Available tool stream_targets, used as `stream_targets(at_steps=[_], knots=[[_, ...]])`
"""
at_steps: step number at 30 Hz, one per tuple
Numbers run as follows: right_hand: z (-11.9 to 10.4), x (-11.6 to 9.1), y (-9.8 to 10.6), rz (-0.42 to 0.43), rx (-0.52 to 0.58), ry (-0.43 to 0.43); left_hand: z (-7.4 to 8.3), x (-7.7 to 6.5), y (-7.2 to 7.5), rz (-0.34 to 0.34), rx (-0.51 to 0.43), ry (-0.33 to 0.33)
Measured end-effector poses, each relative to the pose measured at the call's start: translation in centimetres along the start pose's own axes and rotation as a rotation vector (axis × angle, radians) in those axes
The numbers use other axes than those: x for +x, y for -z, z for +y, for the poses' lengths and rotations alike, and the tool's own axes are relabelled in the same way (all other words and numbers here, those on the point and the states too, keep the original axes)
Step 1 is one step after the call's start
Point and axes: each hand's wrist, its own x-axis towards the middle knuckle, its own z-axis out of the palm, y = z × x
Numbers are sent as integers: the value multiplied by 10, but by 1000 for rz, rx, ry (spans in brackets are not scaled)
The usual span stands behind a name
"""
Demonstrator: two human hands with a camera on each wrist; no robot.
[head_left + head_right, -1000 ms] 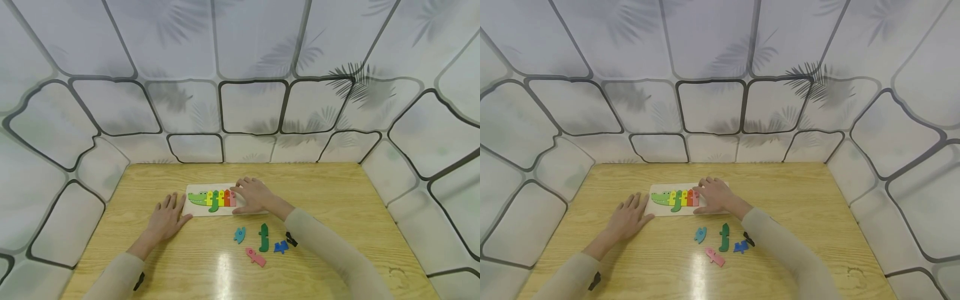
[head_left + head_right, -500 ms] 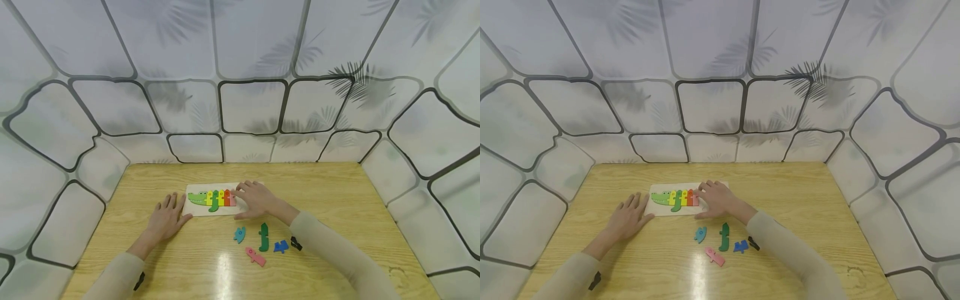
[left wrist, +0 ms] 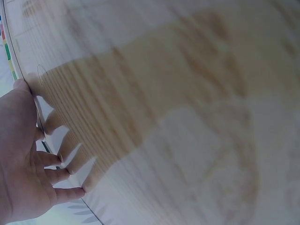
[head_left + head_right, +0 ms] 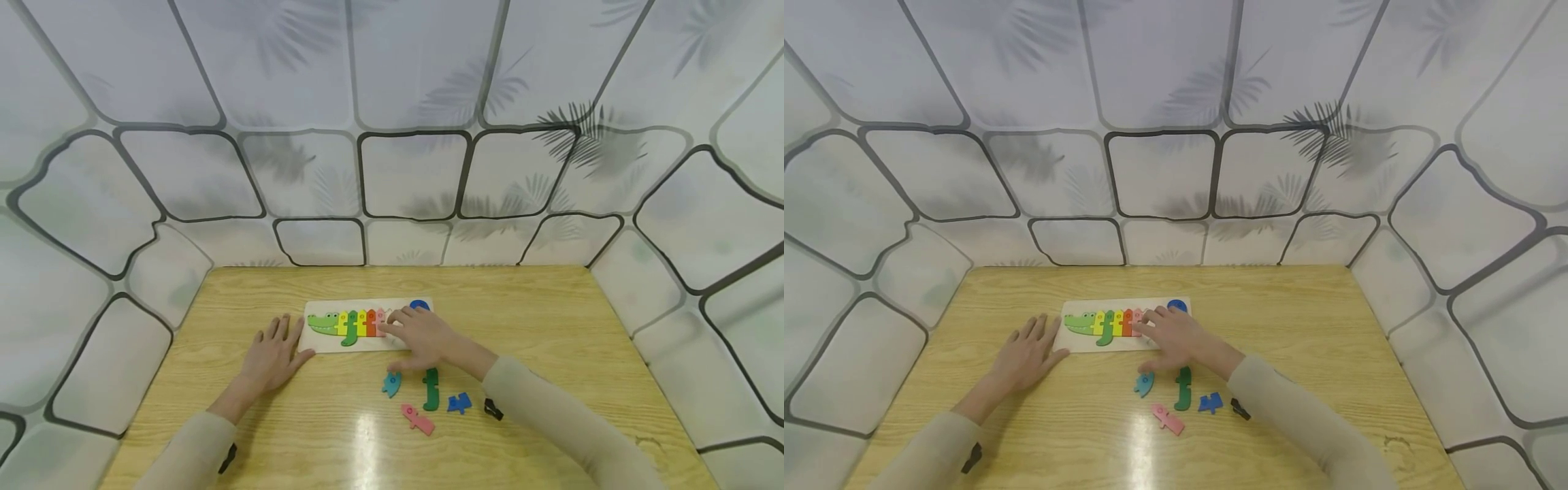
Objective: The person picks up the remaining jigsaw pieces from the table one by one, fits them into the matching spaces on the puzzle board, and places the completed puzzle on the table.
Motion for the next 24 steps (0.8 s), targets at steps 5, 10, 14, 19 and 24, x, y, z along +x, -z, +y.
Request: stream_targets(at_steps=[5,10,14,19,24], knots=[[-3,-6,1,-20,21,20,1,0,0,-5,-1,2],[-6,-11,2,-36,-13,44,2,0,2,-1,-7,6],[-8,-15,3,-35,-6,70,2,0,3,-4,-7,11],[-11,-21,5,-51,1,105,2,-1,3,-8,-5,11],[-12,-26,6,-86,-11,137,2,0,3,-10,-3,12]])
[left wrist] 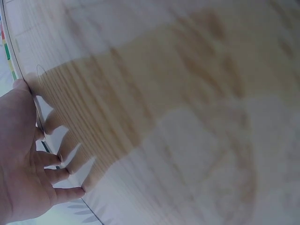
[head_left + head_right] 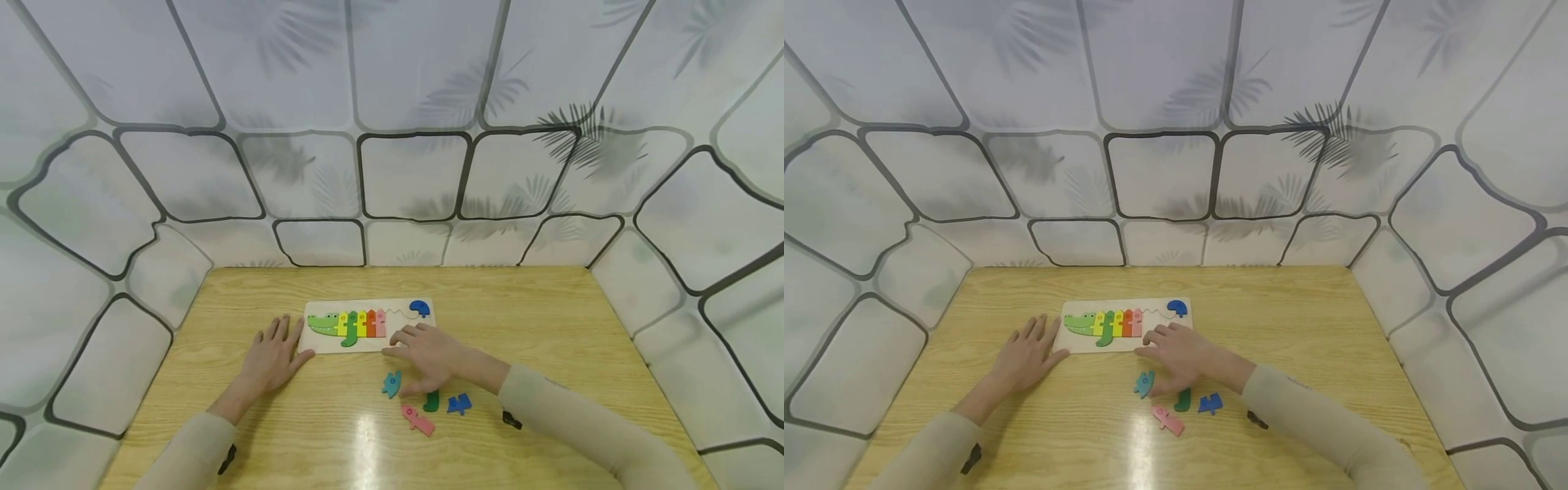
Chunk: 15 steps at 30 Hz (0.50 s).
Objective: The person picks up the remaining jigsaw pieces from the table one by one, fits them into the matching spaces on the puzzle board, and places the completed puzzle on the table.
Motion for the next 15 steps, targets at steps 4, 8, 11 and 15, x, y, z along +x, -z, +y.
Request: stream_targets(at_steps=[4,8,11,15], knots=[[-1,-4,-2,-15,-7,31,0,0,0,-8,-4,1],[-3,-8,-3,-39,4,53,-1,1,-1,-17,-7,1],[-6,-11,-3,-47,5,65,-1,1,-1,-18,-4,1],[-9,-15,-4,-40,11,86,-1,1,0,-16,-5,2]])
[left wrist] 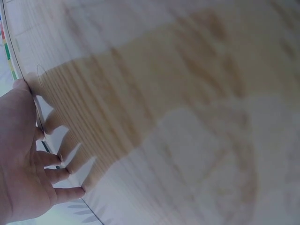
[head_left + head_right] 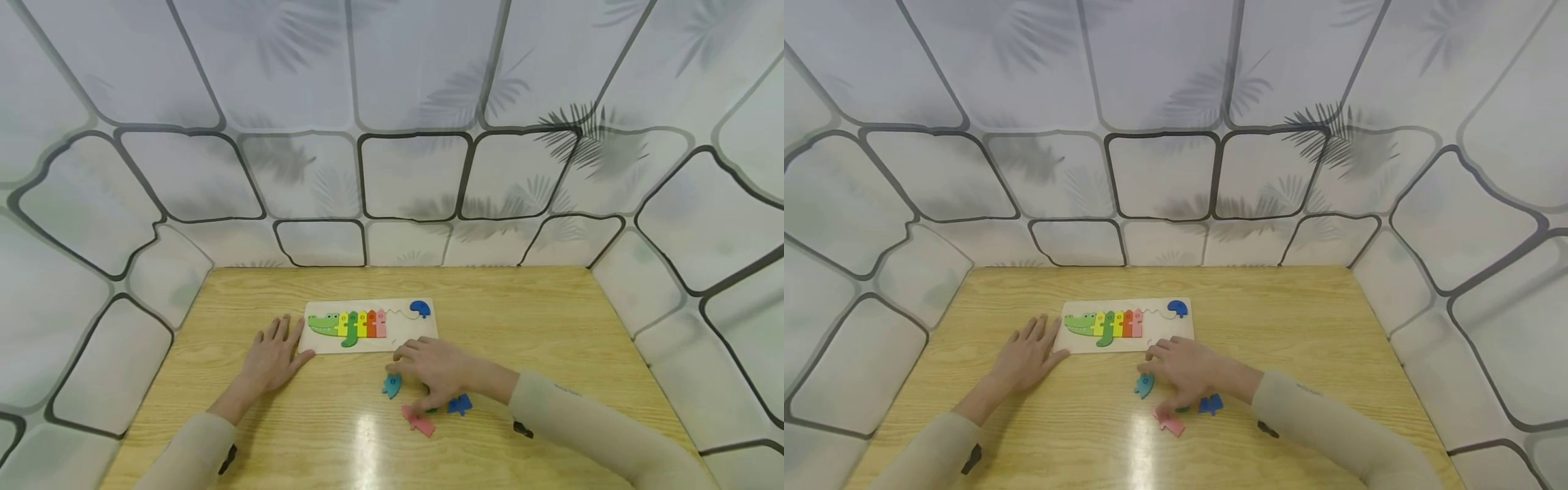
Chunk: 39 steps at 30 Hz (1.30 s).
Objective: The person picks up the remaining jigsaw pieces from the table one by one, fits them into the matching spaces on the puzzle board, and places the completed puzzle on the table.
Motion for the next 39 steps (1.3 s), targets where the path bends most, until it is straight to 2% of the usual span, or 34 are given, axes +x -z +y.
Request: stream_targets(at_steps=[9,20,29,39], knots=[[-6,-8,-6,13,12,16,1,0,-1,10,-7,-1],[-10,-16,-7,27,-104,64,0,0,-3,8,0,-4],[-12,-21,-14,37,-90,83,-1,1,-4,20,-4,-9],[-15,-25,-19,84,-150,151,0,1,-4,21,6,-9]])
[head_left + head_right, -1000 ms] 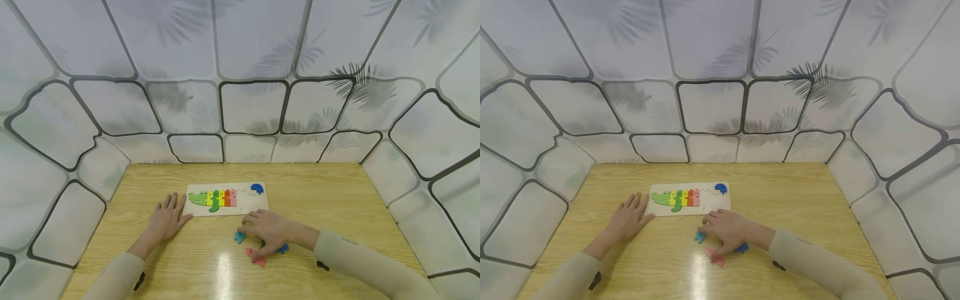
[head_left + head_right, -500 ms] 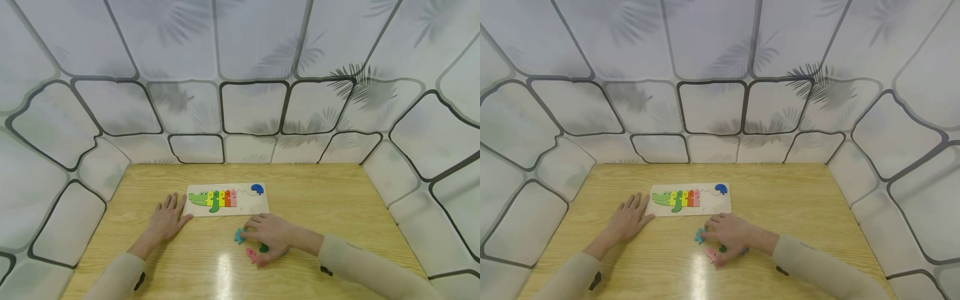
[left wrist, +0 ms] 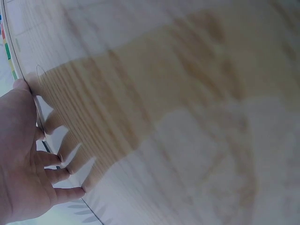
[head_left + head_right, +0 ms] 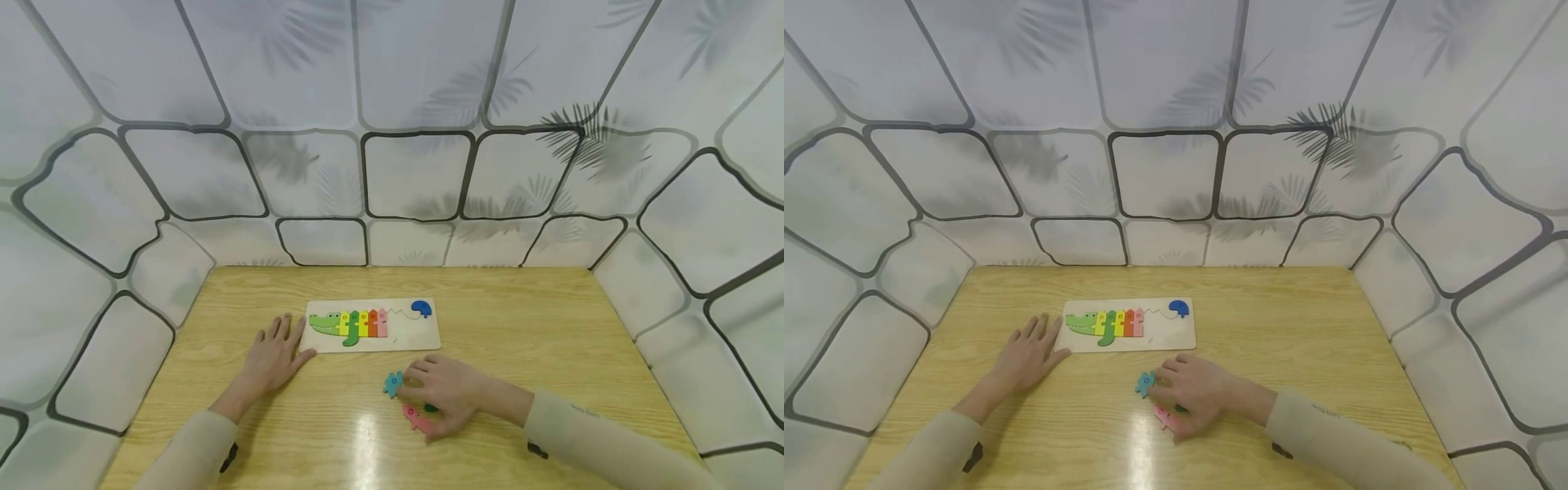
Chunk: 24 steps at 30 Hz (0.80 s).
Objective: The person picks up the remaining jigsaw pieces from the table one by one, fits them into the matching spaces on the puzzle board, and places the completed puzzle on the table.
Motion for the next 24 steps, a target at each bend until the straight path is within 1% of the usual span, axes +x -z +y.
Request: stream_targets(at_steps=[7,15,24], knots=[[-1,-3,-3,16,-28,26,0,0,-1,13,4,-4],[-2,-4,-4,-12,-14,33,-1,0,-3,-4,-6,9],[-3,-4,-6,-9,-53,59,0,-1,-1,-5,-12,12]])
